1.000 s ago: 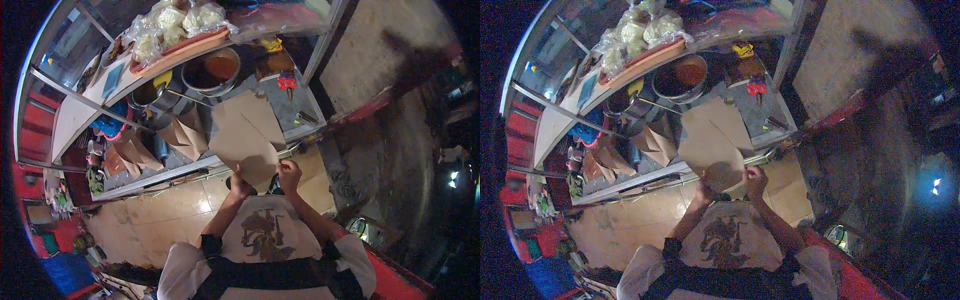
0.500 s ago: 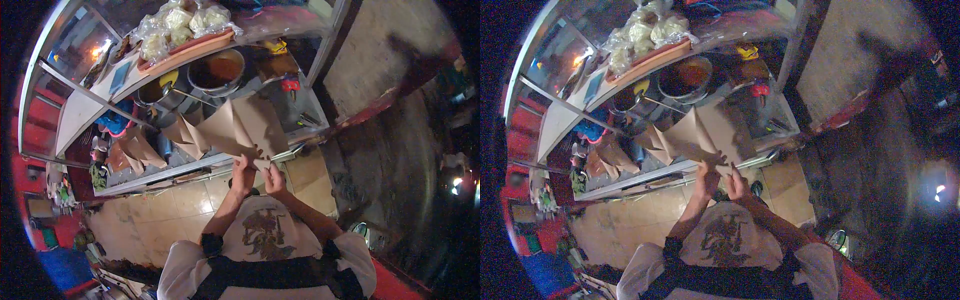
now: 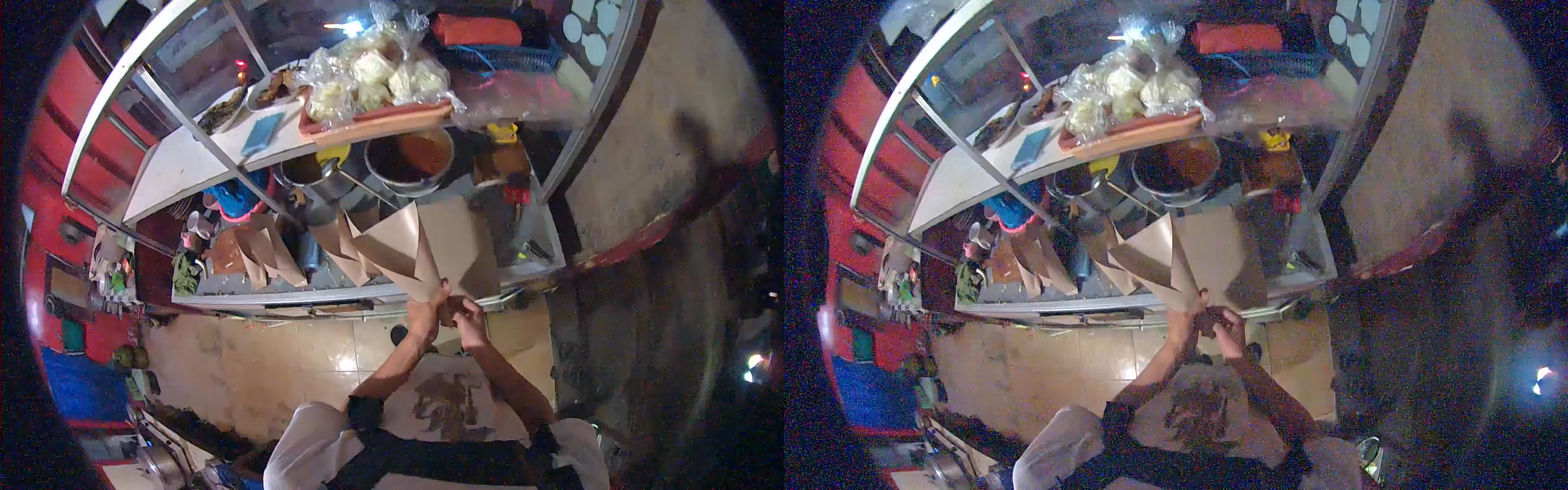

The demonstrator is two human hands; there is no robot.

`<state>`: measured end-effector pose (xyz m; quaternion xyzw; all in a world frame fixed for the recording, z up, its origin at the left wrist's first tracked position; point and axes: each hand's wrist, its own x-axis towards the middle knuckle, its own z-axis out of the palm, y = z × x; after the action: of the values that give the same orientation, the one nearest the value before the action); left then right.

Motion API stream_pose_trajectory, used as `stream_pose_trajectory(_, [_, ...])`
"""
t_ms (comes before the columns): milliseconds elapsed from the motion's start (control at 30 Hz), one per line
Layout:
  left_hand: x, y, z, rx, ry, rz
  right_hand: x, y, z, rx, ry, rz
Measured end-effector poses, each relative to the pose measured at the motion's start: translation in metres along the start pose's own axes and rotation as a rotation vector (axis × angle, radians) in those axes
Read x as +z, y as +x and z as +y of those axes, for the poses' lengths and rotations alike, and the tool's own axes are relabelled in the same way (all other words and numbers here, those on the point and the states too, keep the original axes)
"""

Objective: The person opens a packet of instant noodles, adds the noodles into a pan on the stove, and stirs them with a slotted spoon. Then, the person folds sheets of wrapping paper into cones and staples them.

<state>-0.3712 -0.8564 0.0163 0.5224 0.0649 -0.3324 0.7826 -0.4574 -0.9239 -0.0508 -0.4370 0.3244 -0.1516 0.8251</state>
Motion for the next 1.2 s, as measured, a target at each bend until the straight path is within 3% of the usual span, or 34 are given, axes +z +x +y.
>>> stream_pose_trajectory(33, [0.001,0.000,0.002,0.008,-0.003,-0.007,-0.008,0.005,0.007,-0.111,-0.164,-0.103])
stream_pose_trajectory(100, [-0.001,-0.002,0.004,-0.007,0.196,0.003,-0.006,0.008,-0.003,-0.137,-0.217,-0.147])
stream_pose_trajectory(167, [-0.007,0.001,-0.003,0.031,0.223,-0.051,-0.011,0.009,-0.015,-0.549,-0.663,-0.252])
stream_pose_trajectory(233, [-0.011,-0.001,0.001,0.012,0.515,-0.250,-0.029,0.020,0.007,-0.419,-0.573,-0.141])
stream_pose_trajectory(267, [-0.024,0.008,-0.027,0.163,0.462,-0.188,-0.028,0.020,-0.006,-0.252,-0.513,-0.149])
stream_pose_trajectory(300, [-0.029,0.008,-0.033,0.160,0.465,-0.198,-0.027,0.020,-0.015,-0.088,-0.448,-0.156])
stream_pose_trajectory(333, [-0.036,0.009,-0.038,0.232,0.515,-0.164,-0.033,0.030,0.007,-0.193,-0.487,0.028])
stream_pose_trajectory(433, [-0.034,0.003,-0.030,0.297,0.589,-0.125,-0.039,0.033,0.004,-0.293,-0.600,-0.102])
stream_pose_trajectory(500, [-0.037,0.005,-0.032,0.382,0.716,-0.157,-0.028,0.025,-0.010,-0.392,-0.546,-0.028])
stream_pose_trajectory(533, [-0.039,0.007,-0.034,0.380,0.716,-0.165,-0.020,0.017,-0.018,-0.487,-0.493,0.035])
stream_pose_trajectory(600, [-0.044,0.010,-0.037,0.120,0.500,-0.218,-0.009,0.007,-0.026,-0.504,-0.474,0.047])
stream_pose_trajectory(700, [-0.049,0.015,-0.038,0.131,0.564,-0.260,-0.018,0.008,-0.033,-0.560,-0.471,0.038])
stream_pose_trajectory(767, [-0.065,0.027,-0.055,0.130,0.618,-0.252,-0.048,0.022,-0.048,-0.620,-0.940,-0.067])
stream_pose_trajectory(800, [-0.065,0.027,-0.054,0.150,0.563,-0.238,-0.062,0.034,-0.054,-0.664,-1.054,0.090])
stream_pose_trajectory(867, [-0.063,0.022,-0.053,0.160,0.505,-0.217,-0.117,0.068,-0.045,-0.719,-1.777,0.585])
stream_pose_trajectory(933, [-0.057,0.016,-0.046,0.205,0.438,-0.189,-0.134,0.070,-0.073,-0.699,-1.652,0.498])
stream_pose_trajectory(1033, [-0.061,0.019,-0.049,0.212,0.499,-0.129,-0.145,0.075,-0.082,-0.600,-1.723,0.451])
stream_pose_trajectory(1167, [-0.052,0.018,-0.037,0.108,0.354,-0.072,-0.146,0.087,-0.097,-0.694,-1.818,0.344])
stream_pose_trajectory(1200, [-0.050,0.019,-0.035,0.065,0.276,-0.019,-0.133,0.086,-0.106,-0.821,-1.721,0.415])
